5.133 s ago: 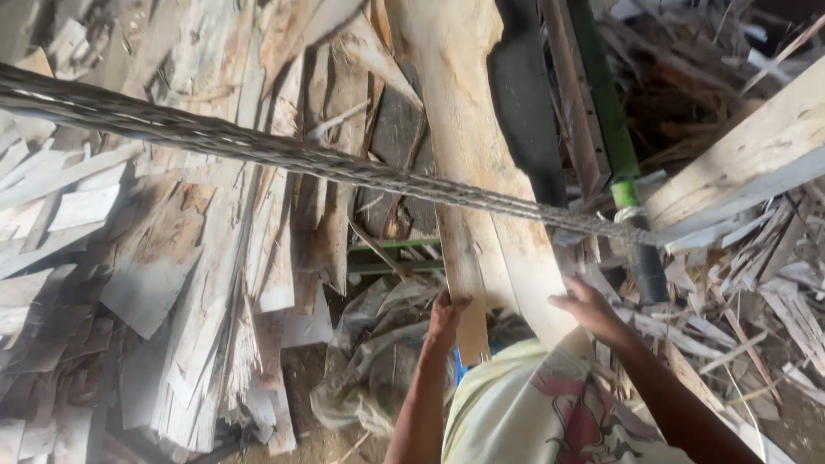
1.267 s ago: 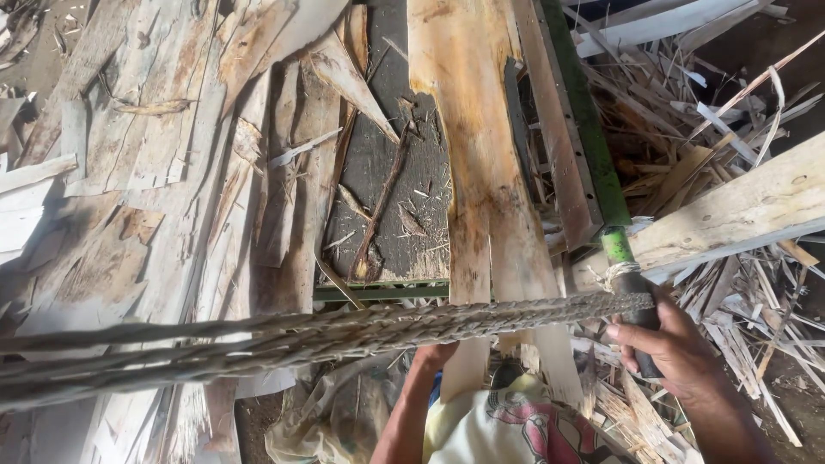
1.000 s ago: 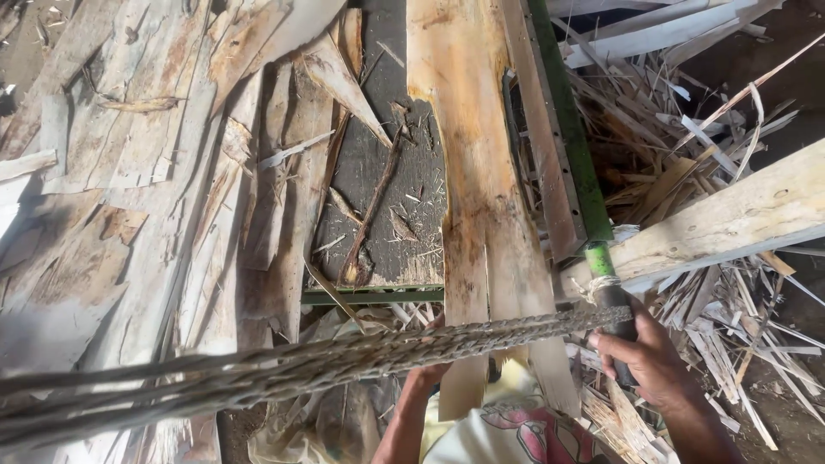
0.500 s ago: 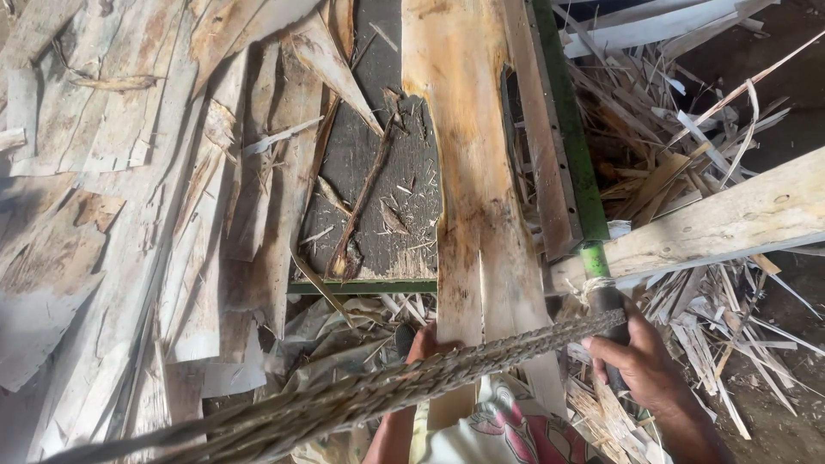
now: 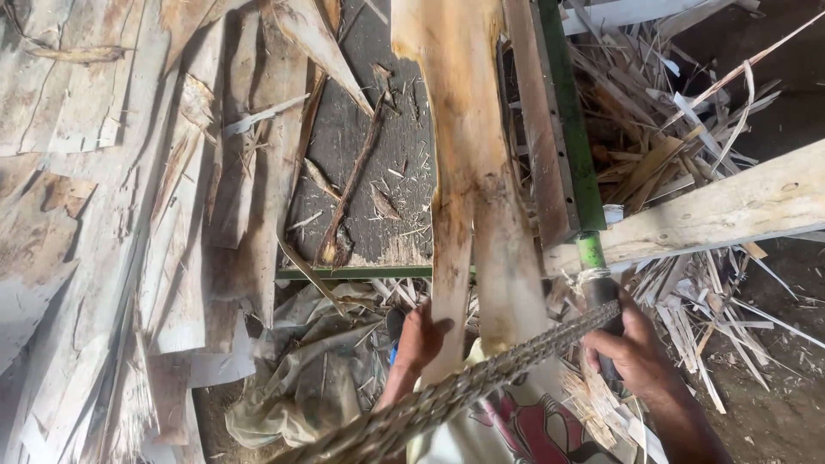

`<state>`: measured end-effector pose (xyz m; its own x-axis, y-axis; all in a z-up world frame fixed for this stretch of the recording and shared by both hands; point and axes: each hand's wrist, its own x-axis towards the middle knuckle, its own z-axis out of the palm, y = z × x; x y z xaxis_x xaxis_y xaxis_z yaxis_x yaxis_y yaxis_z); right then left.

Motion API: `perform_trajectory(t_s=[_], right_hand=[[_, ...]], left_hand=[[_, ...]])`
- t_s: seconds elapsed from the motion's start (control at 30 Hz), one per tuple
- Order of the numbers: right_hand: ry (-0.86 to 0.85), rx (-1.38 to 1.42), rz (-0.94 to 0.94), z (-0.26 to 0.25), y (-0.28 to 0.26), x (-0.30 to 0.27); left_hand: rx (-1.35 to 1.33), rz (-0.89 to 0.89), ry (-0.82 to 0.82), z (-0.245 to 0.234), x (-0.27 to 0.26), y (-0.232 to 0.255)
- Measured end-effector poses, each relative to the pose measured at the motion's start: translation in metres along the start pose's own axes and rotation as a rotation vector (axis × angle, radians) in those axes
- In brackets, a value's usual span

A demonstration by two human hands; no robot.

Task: Cutting thin sheets of wood or bark using a large manual lever cutter.

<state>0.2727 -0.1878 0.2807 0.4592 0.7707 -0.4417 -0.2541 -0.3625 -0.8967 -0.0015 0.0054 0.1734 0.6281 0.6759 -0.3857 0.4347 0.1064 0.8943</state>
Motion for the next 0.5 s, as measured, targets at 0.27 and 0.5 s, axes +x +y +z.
perform_trajectory(t_s=[0.27, 0.5], right_hand=[[0.007, -0.027, 0.008, 0.005, 0.012, 0.004], [0.051, -0.067, 0.046, 0.001, 0.017, 0.002]], left_hand=[[0.267, -0.014, 0.073, -0.006, -0.026, 0.055], [-0.139, -0.069, 0.109, 0.001, 0.018, -0.029]])
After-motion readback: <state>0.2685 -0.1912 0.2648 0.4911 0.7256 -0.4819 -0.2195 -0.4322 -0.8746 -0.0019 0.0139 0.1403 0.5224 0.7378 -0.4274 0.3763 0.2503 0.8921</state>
